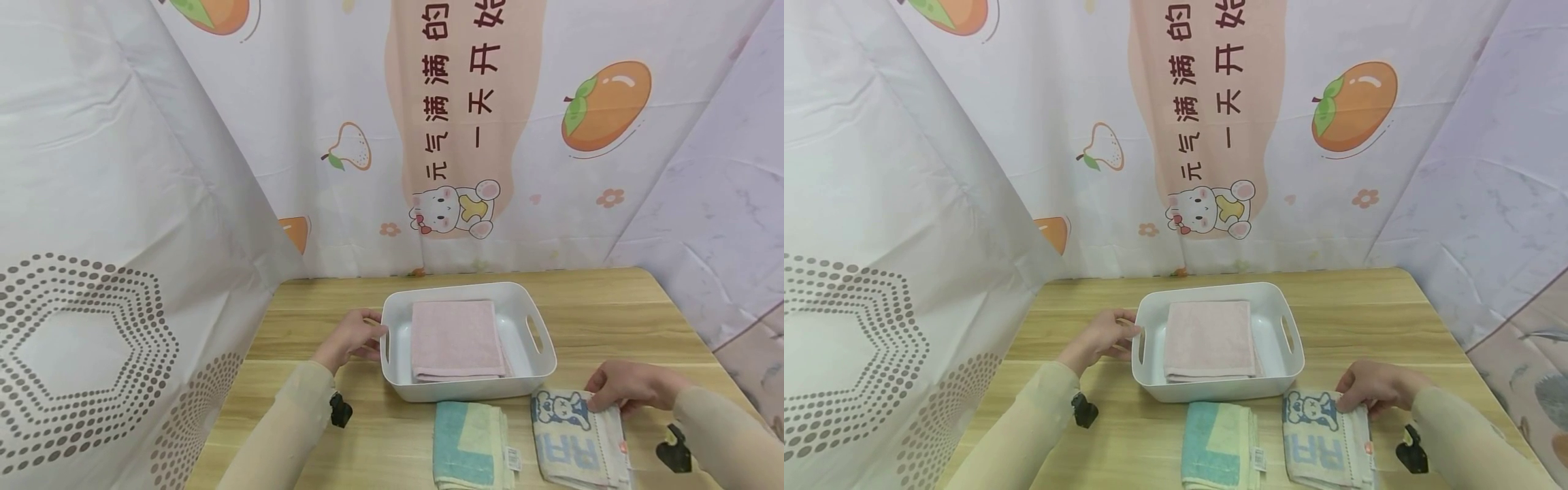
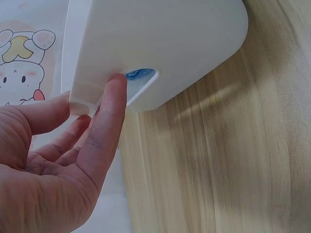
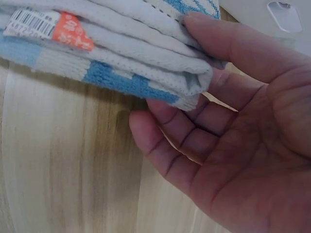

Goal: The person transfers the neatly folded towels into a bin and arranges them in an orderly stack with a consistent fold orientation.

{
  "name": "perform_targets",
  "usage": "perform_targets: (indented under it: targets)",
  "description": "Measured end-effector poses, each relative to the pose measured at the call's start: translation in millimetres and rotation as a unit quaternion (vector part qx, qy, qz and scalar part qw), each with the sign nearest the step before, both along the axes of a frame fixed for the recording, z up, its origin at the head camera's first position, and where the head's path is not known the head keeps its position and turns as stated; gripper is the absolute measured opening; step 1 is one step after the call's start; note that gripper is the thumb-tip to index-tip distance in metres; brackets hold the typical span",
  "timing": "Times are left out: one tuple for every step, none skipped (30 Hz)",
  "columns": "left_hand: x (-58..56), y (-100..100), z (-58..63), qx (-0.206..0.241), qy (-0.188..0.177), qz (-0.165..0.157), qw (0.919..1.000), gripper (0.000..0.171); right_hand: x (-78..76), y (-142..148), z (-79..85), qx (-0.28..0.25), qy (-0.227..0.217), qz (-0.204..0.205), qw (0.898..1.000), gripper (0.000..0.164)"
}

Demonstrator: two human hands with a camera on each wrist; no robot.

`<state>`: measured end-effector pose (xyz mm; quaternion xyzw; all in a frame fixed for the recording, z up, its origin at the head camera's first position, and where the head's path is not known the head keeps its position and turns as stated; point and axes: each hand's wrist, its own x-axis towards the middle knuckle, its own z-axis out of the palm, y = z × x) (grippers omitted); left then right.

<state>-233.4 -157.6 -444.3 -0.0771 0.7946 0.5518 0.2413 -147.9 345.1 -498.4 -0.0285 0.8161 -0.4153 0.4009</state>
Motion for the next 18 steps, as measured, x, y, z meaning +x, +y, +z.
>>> perform_targets:
  targets:
    - [0.0, 0.1, 0.0, -0.001, 0.000, 0.000, 1.0000, 0.036, 0.2, 0.1, 0.2, -0.002, 0.000, 0.004, 1.000, 0.017]
    - [0.1, 0.3, 0.1, -0.001, 0.000, 0.000, 1.0000, 0.036, 0.2, 0.2, 0.1, -0.009, -0.001, 0.011, 1.000, 0.016]
    - [0.1, 0.4, 0.2, -0.002, 0.000, 0.000, 1.0000, 0.036, 0.0, 0.3, 0.3, -0.016, 0.000, 0.018, 1.000, 0.015]
    - [0.2, 0.4, 0.4, -0.002, 0.001, -0.001, 1.0000, 0.037, -0.2, 0.3, 0.6, -0.024, 0.003, 0.025, 0.999, 0.014]
    - [0.3, 0.5, 0.6, -0.002, 0.001, -0.001, 1.0000, 0.037, -0.4, 0.2, 1.0, -0.032, 0.005, 0.031, 0.999, 0.013]
    - [0.4, 0.6, 0.6, -0.001, 0.002, -0.001, 1.0000, 0.037, -0.9, 0.0, 1.3, -0.039, 0.009, 0.037, 0.998, 0.013]
    - [0.6, 0.6, 0.7, 0.000, 0.002, -0.001, 1.0000, 0.037, -1.4, -0.3, 1.7, -0.046, 0.015, 0.043, 0.998, 0.013]
    - [0.8, 0.7, 0.8, 0.000, 0.002, -0.001, 1.0000, 0.037, -2.2, -0.6, 2.2, -0.050, 0.022, 0.049, 0.997, 0.013]
    - [0.9, 0.8, 0.8, 0.001, 0.003, -0.001, 1.0000, 0.037, -2.4, -1.1, 3.1, -0.051, 0.028, 0.052, 0.997, 0.013]
    - [1.0, 0.8, 0.8, 0.002, 0.003, -0.001, 1.0000, 0.037, -2.5, -1.6, 4.0, -0.050, 0.035, 0.054, 0.997, 0.014]
    - [1.1, 0.9, 0.9, 0.003, 0.004, -0.001, 1.0000, 0.037, -2.6, -2.2, 4.9, -0.048, 0.041, 0.058, 0.996, 0.014]
    - [1.2, 1.0, 0.9, 0.004, 0.004, -0.002, 1.0000, 0.037, -2.7, -2.9, 5.7, -0.047, 0.049, 0.062, 0.996, 0.015]
    - [1.3, 1.0, 1.1, 0.004, 0.005, -0.002, 1.0000, 0.037, -2.6, -3.5, 6.7, -0.047, 0.055, 0.066, 0.995, 0.015]
    - [1.5, 1.1, 1.2, 0.004, 0.005, -0.002, 1.0000, 0.037, -2.4, -4.1, 7.5, -0.047, 0.059, 0.069, 0.995, 0.015]
    - [1.6, 1.1, 1.3, 0.005, 0.005, -0.002, 1.0000, 0.037, -2.0, -4.8, 8.3, -0.049, 0.062, 0.072, 0.994, 0.015]
    - [1.8, 1.1, 1.4, 0.005, 0.005, -0.002, 1.0000, 0.037, -1.9, -5.4, 8.9, -0.051, 0.066, 0.075, 0.994, 0.015]
    - [1.9, 1.1, 1.4, 0.005, 0.005, -0.002, 1.0000, 0.037, -1.7, -5.8, 9.5, -0.054, 0.068, 0.077, 0.993, 0.015]
    - [2.2, 1.1, 1.5, 0.005, 0.005, -0.002, 1.0000, 0.037, -1.6, -6.2, 10.1, -0.058, 0.070, 0.078, 0.993, 0.015]
